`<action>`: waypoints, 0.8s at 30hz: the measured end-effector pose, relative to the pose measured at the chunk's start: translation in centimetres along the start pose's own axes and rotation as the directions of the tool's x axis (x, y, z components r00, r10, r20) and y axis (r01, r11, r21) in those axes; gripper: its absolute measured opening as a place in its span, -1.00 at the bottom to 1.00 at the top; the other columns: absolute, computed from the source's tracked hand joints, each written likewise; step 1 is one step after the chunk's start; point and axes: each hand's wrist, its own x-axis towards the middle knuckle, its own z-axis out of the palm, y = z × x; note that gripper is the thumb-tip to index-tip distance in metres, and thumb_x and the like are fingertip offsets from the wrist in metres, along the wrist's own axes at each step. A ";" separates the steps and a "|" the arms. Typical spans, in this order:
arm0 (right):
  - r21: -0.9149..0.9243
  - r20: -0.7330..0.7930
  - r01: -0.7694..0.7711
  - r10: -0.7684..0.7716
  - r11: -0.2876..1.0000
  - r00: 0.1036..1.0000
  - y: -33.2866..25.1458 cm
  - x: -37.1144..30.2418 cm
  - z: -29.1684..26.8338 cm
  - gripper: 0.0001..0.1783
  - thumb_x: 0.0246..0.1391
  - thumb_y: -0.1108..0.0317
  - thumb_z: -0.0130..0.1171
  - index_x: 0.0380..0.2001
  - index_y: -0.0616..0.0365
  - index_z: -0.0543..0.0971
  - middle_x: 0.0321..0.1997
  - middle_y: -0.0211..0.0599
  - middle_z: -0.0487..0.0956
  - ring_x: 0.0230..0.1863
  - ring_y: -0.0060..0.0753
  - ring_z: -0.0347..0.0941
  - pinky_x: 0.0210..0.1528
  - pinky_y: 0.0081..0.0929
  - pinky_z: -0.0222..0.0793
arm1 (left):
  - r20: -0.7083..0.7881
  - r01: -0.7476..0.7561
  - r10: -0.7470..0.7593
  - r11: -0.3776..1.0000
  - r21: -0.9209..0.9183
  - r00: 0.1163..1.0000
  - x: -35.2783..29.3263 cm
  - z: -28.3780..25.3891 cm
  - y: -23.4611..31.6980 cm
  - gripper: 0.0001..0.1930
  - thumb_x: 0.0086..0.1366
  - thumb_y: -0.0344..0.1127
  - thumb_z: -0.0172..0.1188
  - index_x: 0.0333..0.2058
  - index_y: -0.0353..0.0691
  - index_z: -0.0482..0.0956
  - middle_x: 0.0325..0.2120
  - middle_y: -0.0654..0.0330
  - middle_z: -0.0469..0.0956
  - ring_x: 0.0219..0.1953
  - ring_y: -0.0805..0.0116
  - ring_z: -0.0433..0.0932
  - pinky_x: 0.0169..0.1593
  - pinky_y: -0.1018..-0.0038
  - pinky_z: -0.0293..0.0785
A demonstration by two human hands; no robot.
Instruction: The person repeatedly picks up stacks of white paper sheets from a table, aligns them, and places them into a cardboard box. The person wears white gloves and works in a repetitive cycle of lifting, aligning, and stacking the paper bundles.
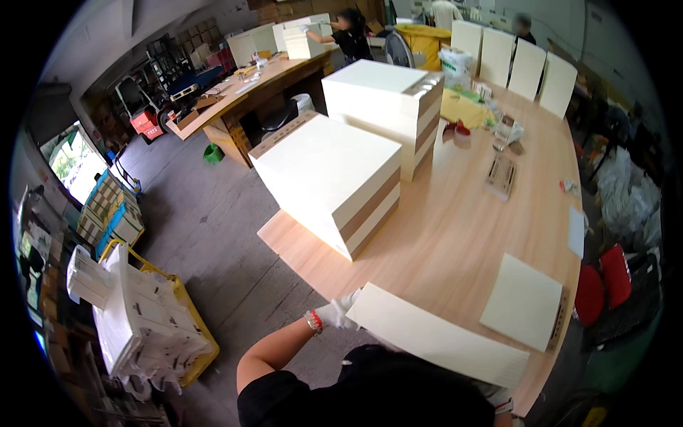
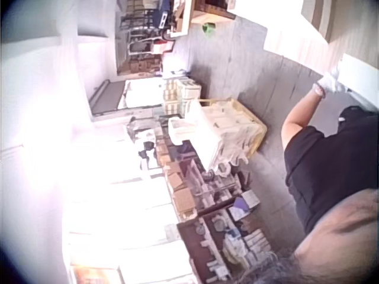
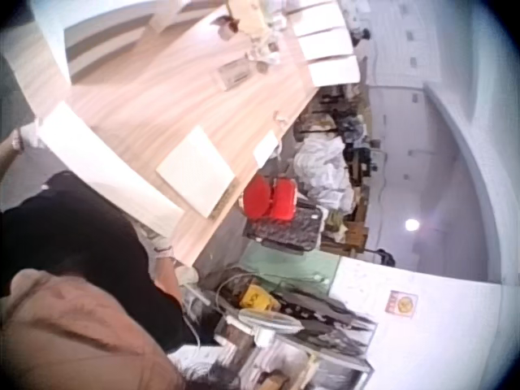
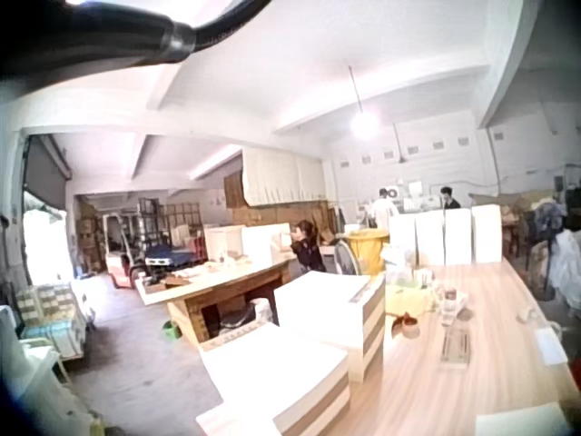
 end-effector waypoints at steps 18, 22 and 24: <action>0.443 -0.106 0.327 -0.313 0.835 0.944 -25.3 12.8 6.4 -0.60 0.17 0.19 -0.08 -0.04 0.28 0.36 -0.16 -0.19 0.50 -0.19 -0.38 0.50 -0.22 -0.50 0.50 | -0.309 -0.083 0.187 0.944 0.320 0.933 5.6 -9.6 35.5 -0.68 0.17 -0.44 -0.07 -0.06 -0.31 0.34 -0.27 0.08 0.52 -0.37 0.35 0.59 -0.31 0.47 0.55; 0.491 -0.195 0.339 -0.278 0.803 0.941 -31.2 17.8 14.0 -0.59 0.18 0.16 -0.06 -0.04 0.25 0.37 -0.18 -0.20 0.53 -0.23 -0.42 0.52 -0.24 -0.52 0.52 | -0.405 0.103 -0.069 0.993 0.062 0.912 6.5 -16.1 42.1 -0.81 0.27 -0.36 -0.10 -0.20 -0.25 0.44 -0.34 0.19 0.53 -0.44 0.50 0.59 -0.42 0.59 0.56; 0.563 -0.171 0.289 -0.232 0.774 0.957 -33.6 20.7 17.2 -0.65 0.19 0.23 -0.08 -0.07 0.27 0.37 -0.18 -0.18 0.52 -0.23 -0.38 0.53 -0.23 -0.50 0.55 | -0.357 0.154 -0.136 0.988 0.023 0.924 6.3 -19.3 44.4 -0.80 0.26 -0.33 -0.05 -0.18 -0.23 0.45 -0.33 0.23 0.54 -0.41 0.56 0.58 -0.41 0.62 0.55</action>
